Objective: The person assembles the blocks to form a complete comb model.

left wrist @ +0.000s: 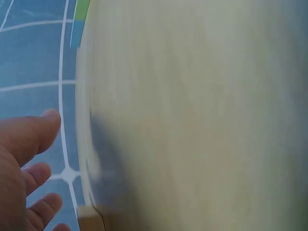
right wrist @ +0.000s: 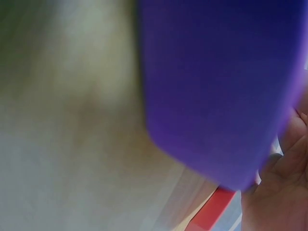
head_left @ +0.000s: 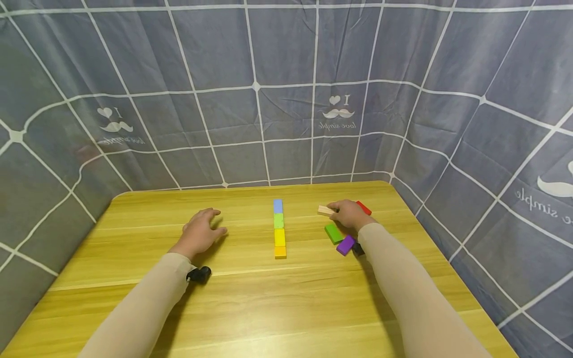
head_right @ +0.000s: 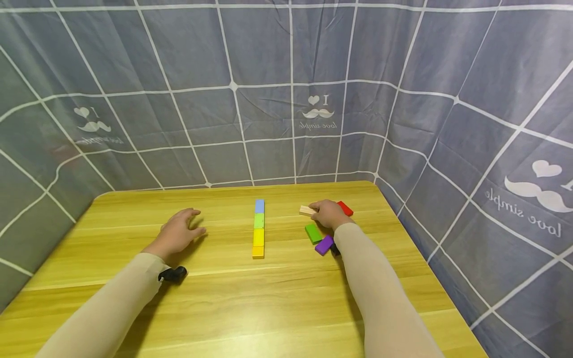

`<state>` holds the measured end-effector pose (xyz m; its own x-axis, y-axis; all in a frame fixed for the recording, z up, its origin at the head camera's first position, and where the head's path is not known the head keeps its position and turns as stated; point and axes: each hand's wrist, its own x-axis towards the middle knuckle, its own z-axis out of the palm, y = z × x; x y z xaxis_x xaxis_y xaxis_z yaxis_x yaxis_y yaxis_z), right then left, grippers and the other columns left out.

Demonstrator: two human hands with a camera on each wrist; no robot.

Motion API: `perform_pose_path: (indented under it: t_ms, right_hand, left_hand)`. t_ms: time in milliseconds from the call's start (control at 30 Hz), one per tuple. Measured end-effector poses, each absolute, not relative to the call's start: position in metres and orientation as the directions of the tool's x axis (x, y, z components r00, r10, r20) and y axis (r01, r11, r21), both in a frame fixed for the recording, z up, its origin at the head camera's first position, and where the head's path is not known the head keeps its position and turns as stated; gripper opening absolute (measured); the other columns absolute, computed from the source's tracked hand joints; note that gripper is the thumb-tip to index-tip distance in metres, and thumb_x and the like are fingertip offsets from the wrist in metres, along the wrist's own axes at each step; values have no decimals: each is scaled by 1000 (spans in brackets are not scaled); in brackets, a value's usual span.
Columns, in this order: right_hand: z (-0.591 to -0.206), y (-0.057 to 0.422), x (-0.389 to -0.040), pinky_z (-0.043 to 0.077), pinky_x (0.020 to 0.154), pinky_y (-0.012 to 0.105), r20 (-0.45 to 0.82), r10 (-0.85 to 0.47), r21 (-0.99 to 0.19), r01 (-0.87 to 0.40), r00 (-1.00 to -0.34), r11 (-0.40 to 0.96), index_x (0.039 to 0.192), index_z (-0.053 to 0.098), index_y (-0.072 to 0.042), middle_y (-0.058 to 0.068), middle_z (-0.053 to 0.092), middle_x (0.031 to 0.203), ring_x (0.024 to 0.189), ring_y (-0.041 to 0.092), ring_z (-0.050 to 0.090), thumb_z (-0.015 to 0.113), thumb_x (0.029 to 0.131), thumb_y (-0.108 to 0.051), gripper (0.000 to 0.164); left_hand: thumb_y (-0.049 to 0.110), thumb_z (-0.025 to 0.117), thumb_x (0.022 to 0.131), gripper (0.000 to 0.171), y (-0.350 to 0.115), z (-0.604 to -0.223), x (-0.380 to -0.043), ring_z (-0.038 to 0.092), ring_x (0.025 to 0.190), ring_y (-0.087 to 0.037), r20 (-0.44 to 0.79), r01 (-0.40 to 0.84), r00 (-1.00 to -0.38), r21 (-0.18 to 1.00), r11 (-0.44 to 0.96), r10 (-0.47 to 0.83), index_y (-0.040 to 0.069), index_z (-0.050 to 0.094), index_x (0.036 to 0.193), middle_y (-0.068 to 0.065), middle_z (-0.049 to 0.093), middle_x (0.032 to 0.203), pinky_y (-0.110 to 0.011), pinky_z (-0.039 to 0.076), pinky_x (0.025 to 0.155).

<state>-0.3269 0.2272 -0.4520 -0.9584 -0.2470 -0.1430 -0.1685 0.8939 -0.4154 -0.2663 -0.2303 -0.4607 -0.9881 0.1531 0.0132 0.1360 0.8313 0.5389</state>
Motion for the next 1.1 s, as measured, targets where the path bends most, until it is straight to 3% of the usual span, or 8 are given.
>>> perform_pose_path:
  t_ms: [233,467,833,1100]
  right_hand:
    - [-450,226,-325,50,110,51,-123,-260,-397,-193,-958,898,149,61,-8,20,68,140,123,34,65,65,104,-20,46]
    - [-450,226,-323,55,103,49,-100,-285,-390,-226,-953,893,146,63,-5,20,72,133,116,32,69,65,104,-18,44]
    - [-449,226,-321,54,103,50,-96,-292,-384,-235,-952,893,146,62,-4,21,71,134,116,33,68,65,104,-16,45]
    - [-450,227,-322,53,106,51,-97,-285,-391,-227,-953,892,147,62,-6,21,70,137,122,36,67,65,104,-18,45]
  left_hand:
    - [33,65,103,72,-247,-459,-268,23,155,-55,-27,81,-993,538,839,113,0,37,160,-32,26,168,-79,20,117]
    - [30,63,104,73,-257,-460,-269,25,152,-57,-55,77,-991,530,844,125,-7,33,159,-37,26,166,-72,24,122]
    - [30,61,105,77,-264,-461,-271,27,152,-58,-118,57,-982,568,821,150,-8,26,162,-37,23,167,-70,26,123]
    - [29,59,106,81,-270,-459,-269,42,144,-56,-172,65,-963,601,796,209,-8,17,165,-39,30,163,-68,39,116]
